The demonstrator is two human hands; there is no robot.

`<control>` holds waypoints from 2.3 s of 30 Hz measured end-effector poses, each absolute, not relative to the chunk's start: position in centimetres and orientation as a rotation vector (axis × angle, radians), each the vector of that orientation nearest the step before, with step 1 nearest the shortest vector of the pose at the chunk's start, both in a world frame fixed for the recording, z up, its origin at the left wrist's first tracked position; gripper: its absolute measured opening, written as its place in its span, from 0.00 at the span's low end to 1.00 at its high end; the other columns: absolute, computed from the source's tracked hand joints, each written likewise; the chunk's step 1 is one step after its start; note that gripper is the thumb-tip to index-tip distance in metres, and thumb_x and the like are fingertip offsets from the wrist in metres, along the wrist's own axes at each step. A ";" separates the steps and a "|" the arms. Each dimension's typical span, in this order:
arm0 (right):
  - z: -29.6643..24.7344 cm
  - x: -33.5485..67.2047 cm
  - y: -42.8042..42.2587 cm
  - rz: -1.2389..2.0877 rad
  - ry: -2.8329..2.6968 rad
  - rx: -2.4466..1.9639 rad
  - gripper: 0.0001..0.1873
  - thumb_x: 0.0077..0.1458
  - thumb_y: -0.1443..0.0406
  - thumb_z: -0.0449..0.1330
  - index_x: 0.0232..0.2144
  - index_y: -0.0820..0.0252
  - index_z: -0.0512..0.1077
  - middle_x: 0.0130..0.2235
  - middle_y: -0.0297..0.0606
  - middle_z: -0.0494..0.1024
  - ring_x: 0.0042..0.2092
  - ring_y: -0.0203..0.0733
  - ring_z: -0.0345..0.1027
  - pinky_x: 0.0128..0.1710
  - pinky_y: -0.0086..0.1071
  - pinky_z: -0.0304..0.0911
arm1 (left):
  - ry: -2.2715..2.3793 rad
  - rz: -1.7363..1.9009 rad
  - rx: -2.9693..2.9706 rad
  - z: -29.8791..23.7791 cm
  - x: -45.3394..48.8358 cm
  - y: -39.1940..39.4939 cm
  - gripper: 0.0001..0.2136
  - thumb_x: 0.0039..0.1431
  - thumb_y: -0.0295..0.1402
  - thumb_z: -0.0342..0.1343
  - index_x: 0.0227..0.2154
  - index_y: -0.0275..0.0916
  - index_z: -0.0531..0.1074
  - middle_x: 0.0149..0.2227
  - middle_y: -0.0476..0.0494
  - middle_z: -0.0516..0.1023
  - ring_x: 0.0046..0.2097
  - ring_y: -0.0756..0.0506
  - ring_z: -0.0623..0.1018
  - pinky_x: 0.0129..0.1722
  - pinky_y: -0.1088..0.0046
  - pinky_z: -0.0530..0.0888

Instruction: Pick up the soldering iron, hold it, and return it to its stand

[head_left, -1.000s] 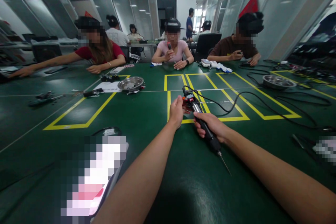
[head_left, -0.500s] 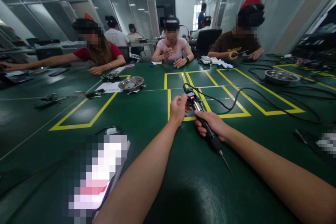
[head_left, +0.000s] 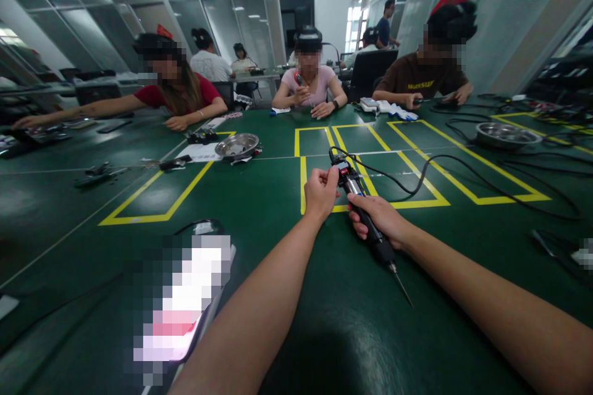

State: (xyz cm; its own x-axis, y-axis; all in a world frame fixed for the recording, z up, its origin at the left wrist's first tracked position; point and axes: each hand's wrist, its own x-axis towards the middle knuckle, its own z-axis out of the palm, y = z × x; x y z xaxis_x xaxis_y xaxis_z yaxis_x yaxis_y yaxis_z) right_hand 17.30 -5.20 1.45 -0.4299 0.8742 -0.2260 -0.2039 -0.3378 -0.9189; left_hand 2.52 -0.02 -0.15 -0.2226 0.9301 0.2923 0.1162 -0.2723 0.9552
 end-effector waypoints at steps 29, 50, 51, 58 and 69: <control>1.1 17.5 -5.0 1.843 -1.133 -0.962 0.18 0.56 0.52 0.61 0.32 0.62 0.66 0.22 0.29 0.66 0.18 0.30 0.58 0.15 0.28 0.61 | 1.198 1.512 1.321 -0.1 2.4 0.2 0.12 0.61 0.41 0.49 0.26 0.40 0.62 0.18 0.53 0.69 0.16 0.52 0.70 0.16 0.79 0.64; 1.4 17.6 -5.0 1.846 -1.081 -0.936 0.17 0.55 0.53 0.61 0.32 0.62 0.67 0.22 0.29 0.66 0.17 0.30 0.57 0.15 0.27 0.60 | 1.115 1.463 1.244 -0.7 2.4 1.0 0.14 0.61 0.44 0.49 0.28 0.38 0.65 0.20 0.51 0.71 0.17 0.51 0.71 0.15 0.78 0.64; 1.4 17.6 -5.0 1.848 -1.079 -0.935 0.17 0.56 0.53 0.61 0.32 0.62 0.67 0.22 0.29 0.66 0.17 0.30 0.57 0.15 0.27 0.60 | 1.117 1.467 1.247 -0.7 2.4 1.0 0.14 0.61 0.44 0.49 0.28 0.38 0.65 0.20 0.51 0.70 0.17 0.52 0.71 0.16 0.78 0.65; 1.4 17.6 -5.0 1.851 -1.073 -0.933 0.17 0.55 0.53 0.62 0.32 0.62 0.67 0.22 0.29 0.66 0.17 0.30 0.58 0.15 0.27 0.60 | 1.110 1.483 1.259 -0.7 2.4 1.0 0.15 0.60 0.45 0.51 0.27 0.38 0.64 0.20 0.52 0.70 0.17 0.52 0.71 0.16 0.78 0.65; 1.6 17.7 -5.2 1.857 -1.087 -0.933 0.17 0.56 0.53 0.61 0.32 0.62 0.67 0.21 0.29 0.65 0.17 0.30 0.57 0.15 0.27 0.60 | 1.047 1.451 1.255 -0.6 2.3 1.2 0.17 0.59 0.47 0.53 0.27 0.38 0.64 0.20 0.51 0.71 0.17 0.51 0.72 0.16 0.78 0.65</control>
State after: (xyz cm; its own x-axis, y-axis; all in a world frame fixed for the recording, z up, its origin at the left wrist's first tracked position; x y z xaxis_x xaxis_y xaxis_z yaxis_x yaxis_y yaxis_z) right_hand 17.67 -5.21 1.61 -0.4306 0.8791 -0.2044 -0.2521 -0.3346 -0.9080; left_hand 2.35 1.16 -0.64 -0.0565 0.9762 0.2094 -0.1087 -0.2145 0.9707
